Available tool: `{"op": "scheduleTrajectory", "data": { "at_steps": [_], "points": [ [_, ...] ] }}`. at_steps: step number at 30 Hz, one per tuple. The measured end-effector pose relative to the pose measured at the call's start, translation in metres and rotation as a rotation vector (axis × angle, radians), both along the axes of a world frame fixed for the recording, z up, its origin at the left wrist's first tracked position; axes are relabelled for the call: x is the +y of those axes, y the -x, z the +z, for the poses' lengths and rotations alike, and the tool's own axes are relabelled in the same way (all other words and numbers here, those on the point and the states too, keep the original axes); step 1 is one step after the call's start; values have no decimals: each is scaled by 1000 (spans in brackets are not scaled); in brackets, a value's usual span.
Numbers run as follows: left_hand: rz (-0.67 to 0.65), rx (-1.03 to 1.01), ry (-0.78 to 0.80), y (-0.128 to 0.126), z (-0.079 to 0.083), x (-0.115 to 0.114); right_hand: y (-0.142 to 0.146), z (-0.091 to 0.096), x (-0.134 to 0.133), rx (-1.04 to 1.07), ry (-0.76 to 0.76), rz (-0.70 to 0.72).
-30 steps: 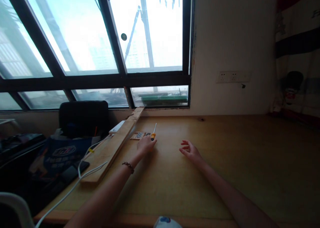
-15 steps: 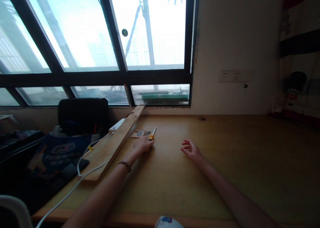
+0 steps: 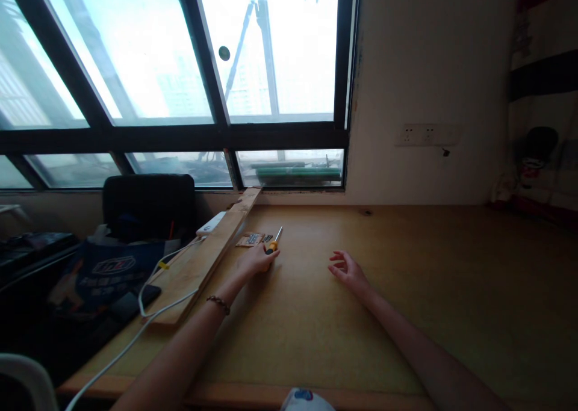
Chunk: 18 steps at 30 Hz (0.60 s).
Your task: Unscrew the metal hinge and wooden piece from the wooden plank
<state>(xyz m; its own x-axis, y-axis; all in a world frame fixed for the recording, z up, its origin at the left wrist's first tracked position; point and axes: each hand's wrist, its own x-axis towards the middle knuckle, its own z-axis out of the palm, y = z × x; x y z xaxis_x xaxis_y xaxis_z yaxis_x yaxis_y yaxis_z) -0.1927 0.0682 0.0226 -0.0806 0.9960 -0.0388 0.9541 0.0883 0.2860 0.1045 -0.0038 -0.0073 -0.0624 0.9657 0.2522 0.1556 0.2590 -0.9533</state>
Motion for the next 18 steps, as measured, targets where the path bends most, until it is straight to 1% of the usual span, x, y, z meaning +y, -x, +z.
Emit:
{"op": "scheduleTrajectory", "data": {
  "at_steps": [2, 3, 5, 7, 9, 12, 14, 16, 18],
  "points": [
    [-2, -10, -30, 0, 2, -5, 0, 0, 0, 1, 0, 1],
    [-4, -9, -84, -2, 4, -8, 0, -1, 0, 2, 2, 0],
    [-32, -12, -257, -8, 6, -16, 1, -2, 1, 7, 0, -6],
    [-125, -56, -442, -21, 9, -25, 0, -3, 1, 12, -12, -17],
    [-264, -150, -541, -39, 11, -34, 0, -2, 2, -12, -20, -36],
    [-454, -334, -541, -78, 13, -47, -3, 3, 0, -86, 1, -87],
    [-547, -507, -479, -110, 11, -53, -3, 8, -2, -77, 2, -108],
    [-590, -749, -365, -144, 7, -58, -2, 12, -5, 0, -51, -91],
    [-541, -1045, -258, -176, 2, -64, 2, 13, -8, 76, -129, -35]
  ]
}}
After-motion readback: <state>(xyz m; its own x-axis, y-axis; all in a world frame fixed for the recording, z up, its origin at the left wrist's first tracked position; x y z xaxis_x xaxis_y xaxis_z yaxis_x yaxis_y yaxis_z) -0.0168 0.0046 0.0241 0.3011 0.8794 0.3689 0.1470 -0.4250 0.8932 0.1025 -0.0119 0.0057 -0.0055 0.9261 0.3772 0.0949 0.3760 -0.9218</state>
